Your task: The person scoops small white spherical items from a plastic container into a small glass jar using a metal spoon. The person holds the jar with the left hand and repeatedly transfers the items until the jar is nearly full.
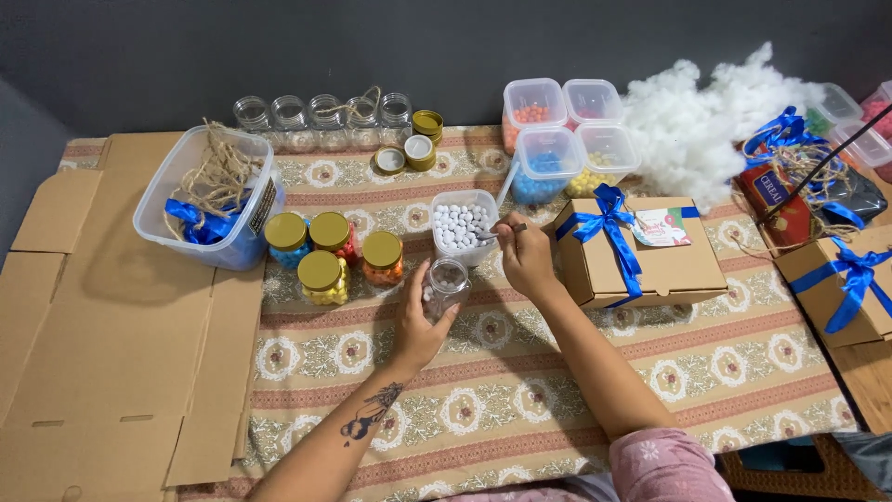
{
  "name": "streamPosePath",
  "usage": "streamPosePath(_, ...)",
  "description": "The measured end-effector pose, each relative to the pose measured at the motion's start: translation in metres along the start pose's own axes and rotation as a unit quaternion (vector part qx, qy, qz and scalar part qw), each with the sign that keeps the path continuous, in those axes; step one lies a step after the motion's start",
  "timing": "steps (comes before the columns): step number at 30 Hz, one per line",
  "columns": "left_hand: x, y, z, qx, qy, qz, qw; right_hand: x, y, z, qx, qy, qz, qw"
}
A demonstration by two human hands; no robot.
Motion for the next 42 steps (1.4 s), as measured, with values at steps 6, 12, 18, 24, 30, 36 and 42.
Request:
streamPosePath(6,-0.002,-0.01,0.002,-0.006,-0.005,0.007,1.0,0.002,0.007,0.0,-0.155,0.02,0.095,0.983)
streamPosePath(12,-0.007,-0.016,-0.002,-0.021,0.009,0.017,1.0,0.013,0.003,0.004,-0.129,0.123,0.182,0.967)
streamPosePath(18,-0.006,-0.015,-0.002,-0.024,0.012,0.007,1.0,0.028,0.003,0.01,-0.099,0.141,0.217,0.961)
streamPosePath(24,-0.002,-0.009,-0.002,-0.021,0.02,-0.004,1.0,0.019,0.025,0.003,-0.146,0.15,0.264,0.941)
streamPosePath(30,0.0,-0.005,-0.001,-0.004,0.019,-0.009,1.0,0.008,0.035,-0.003,-0.192,0.162,0.305,0.919)
streamPosePath(36,0.0,-0.009,-0.001,-0.022,0.031,-0.007,0.999,0.009,0.058,-0.006,-0.225,0.203,0.391,0.869)
streamPosePath(42,-0.001,-0.006,-0.001,-0.035,0.042,-0.014,0.998,0.018,0.053,-0.005,-0.216,0.214,0.412,0.859)
Point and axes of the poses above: each hand's wrist, its own z-axis towards the middle knuckle, its own x-axis out of the back of the hand, y = z × x, the point moved 5 cm from there along z, towards the middle knuckle, and after that the axes turned 1 degree about z, right-handed, at the moved point
